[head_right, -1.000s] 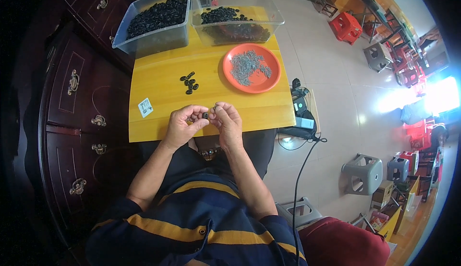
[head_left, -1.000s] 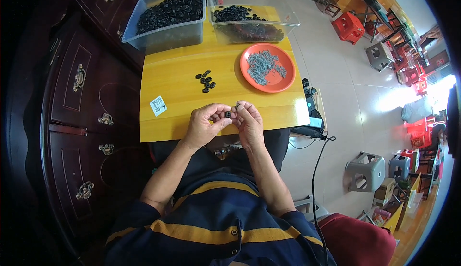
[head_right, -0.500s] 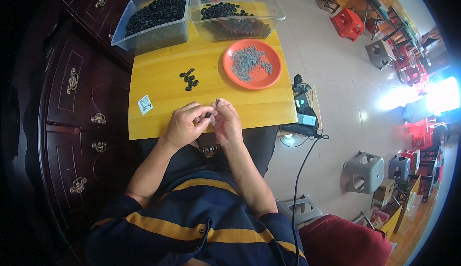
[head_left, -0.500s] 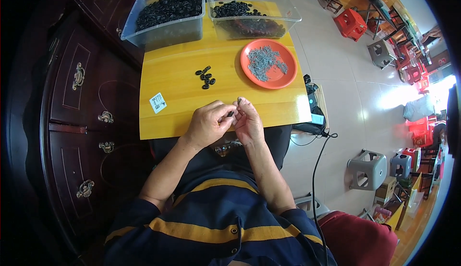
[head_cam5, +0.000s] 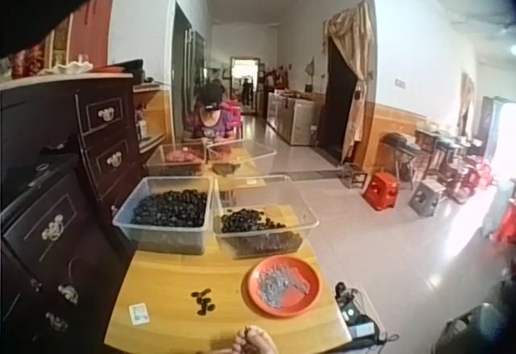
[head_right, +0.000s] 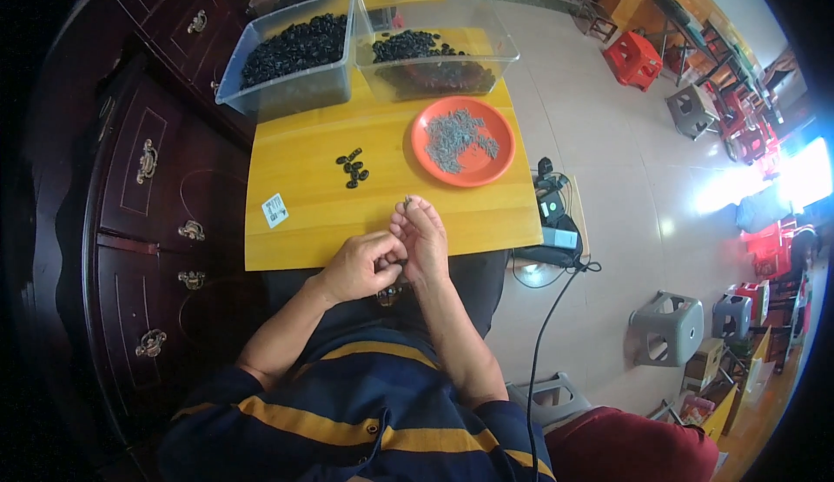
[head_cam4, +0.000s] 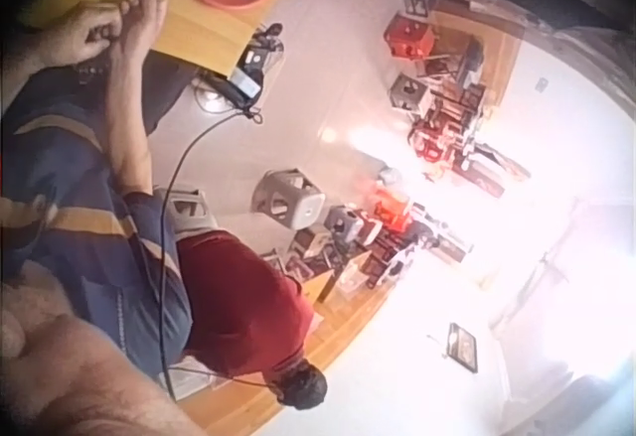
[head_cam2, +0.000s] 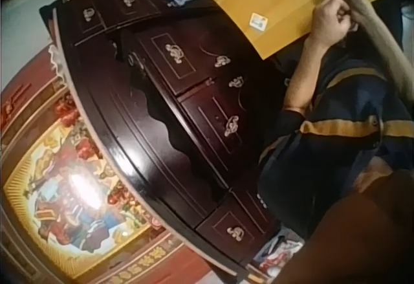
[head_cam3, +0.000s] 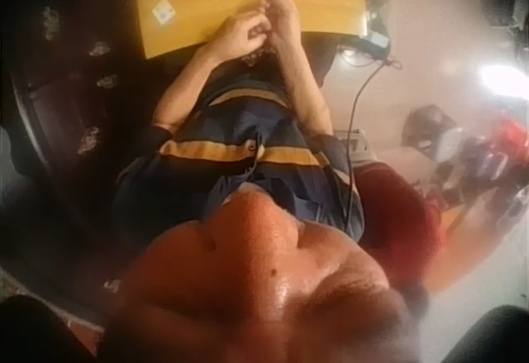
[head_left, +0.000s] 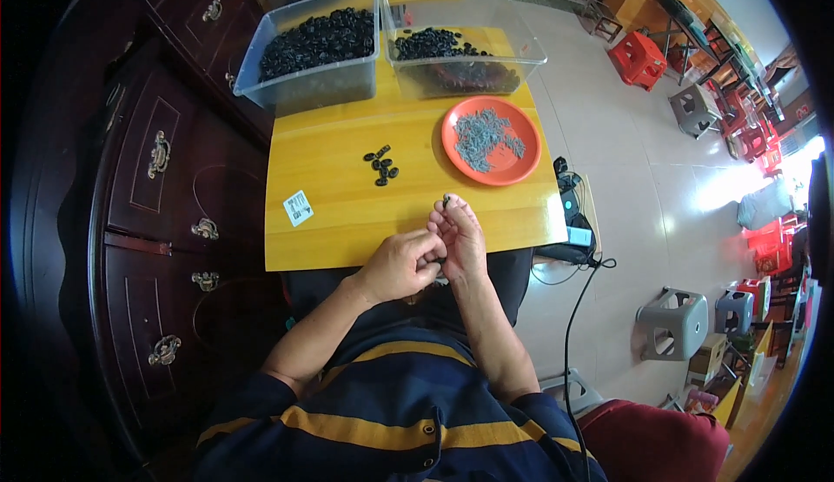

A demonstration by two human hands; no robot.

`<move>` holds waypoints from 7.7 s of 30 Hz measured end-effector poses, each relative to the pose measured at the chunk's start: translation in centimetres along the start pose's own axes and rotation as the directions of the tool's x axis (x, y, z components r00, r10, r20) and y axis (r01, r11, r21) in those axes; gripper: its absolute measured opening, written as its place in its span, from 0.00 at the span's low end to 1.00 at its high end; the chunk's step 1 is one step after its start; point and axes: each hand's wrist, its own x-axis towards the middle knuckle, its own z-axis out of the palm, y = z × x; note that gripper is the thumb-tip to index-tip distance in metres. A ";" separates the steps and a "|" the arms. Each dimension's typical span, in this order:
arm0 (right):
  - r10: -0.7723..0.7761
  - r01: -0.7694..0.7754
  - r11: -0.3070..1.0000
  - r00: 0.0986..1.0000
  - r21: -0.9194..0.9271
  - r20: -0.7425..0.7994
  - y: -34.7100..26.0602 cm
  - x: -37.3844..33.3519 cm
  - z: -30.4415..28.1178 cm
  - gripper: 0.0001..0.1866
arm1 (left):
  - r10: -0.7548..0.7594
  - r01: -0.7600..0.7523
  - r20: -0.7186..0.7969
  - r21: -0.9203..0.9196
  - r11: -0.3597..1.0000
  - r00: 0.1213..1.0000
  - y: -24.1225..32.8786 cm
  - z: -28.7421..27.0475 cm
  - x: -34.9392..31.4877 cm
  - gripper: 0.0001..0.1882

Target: The person assembles small plastic electrical connector components by hand, inserting metal terminals into plastic housings.

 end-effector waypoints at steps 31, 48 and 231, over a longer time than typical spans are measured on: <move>-0.196 0.241 0.878 0.969 -0.413 0.150 0.1 -1.5 1.0 0.07 | -0.100 0.030 -0.367 -0.192 0.981 0.925 -2.1 -3.6 0.6 0.09; -0.141 0.232 0.856 0.964 -0.462 0.224 1.2 -1.9 1.2 0.07 | -0.074 0.011 -0.338 -0.183 0.983 0.938 -1.8 -2.9 0.1 0.09; -0.427 0.460 0.455 0.864 -0.762 0.267 -1.0 0.8 -2.8 0.05 | -0.043 -0.333 0.423 0.767 0.549 0.905 -5.8 5.7 24.5 0.10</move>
